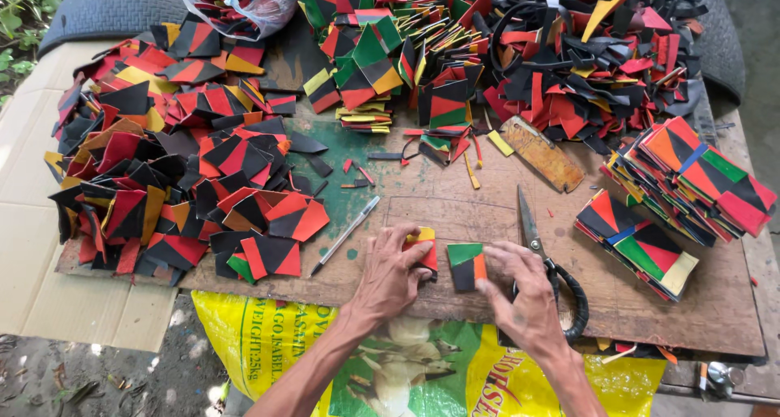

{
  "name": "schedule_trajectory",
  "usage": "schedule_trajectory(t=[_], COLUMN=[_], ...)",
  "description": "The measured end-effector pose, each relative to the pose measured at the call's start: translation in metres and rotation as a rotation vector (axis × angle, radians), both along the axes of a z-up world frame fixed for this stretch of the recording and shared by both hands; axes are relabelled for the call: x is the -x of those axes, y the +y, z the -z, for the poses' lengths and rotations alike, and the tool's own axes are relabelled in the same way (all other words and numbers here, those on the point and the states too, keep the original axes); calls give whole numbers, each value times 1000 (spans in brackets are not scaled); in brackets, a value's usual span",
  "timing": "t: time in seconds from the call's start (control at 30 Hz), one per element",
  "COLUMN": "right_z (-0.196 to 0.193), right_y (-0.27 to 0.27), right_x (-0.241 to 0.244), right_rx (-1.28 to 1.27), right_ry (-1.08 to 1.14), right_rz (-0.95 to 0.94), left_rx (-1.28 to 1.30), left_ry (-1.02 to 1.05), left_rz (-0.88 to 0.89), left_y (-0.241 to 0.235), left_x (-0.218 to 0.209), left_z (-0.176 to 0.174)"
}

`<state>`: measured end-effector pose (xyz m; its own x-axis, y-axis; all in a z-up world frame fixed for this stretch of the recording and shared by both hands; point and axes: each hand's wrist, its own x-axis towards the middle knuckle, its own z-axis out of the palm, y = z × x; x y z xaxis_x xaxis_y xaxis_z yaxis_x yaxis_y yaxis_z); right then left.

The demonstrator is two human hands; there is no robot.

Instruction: The person assembles small, multi-colored geometric tiles by hand, using scissors to trim edges and a wooden block to press the pieces together. The person repeatedly picks up tiles, aligns them, cuts them, and stacks the finished units on the table.

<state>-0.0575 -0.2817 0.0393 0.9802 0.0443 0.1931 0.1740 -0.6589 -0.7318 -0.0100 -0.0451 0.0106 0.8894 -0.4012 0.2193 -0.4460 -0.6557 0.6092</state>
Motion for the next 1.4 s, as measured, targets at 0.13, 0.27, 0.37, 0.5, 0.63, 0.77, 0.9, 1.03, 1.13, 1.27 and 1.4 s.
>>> schedule_trajectory(t=[0.13, 0.27, 0.37, 0.5, 0.63, 0.77, 0.9, 1.03, 1.13, 1.27, 1.4], right_z=[-1, 8, 15, 19, 17, 16, 17, 18, 20, 18, 14], right_y=[0, 10, 15, 20, 21, 23, 22, 23, 26, 27, 29], right_x=[-8, -12, -13, -16, -18, -18, -20, -21, -21, -20, -20], right_rx=[95, 93, 70, 63, 57, 51, 38, 55, 72, 63, 68], right_ry=[5, 51, 50, 1, 46, 27, 28, 18, -1, 17, 28], right_rz=[-180, -164, -163, -198, -202, -209, -227, -231, -229, -215, -202], left_rx=[22, 33, 36, 28, 31, 34, 15, 29, 28, 16, -28], left_ry=[38, 35, 26, 50, 42, 36, 39, 31, 27, 32, -54], left_rz=[-8, -8, 3, 5, 5, 8, 8, 11, 14, 28, 103], left_y=[1, 2, 2, 3, 3, 3, 3, 4, 4, 4, 4], left_x=[-2, -3, -3, -3, -2, -3, -3, -4, -4, -3, -5], left_z=[3, 3, 4, 3, 2, 2, 3, 4, 4, 4, 5])
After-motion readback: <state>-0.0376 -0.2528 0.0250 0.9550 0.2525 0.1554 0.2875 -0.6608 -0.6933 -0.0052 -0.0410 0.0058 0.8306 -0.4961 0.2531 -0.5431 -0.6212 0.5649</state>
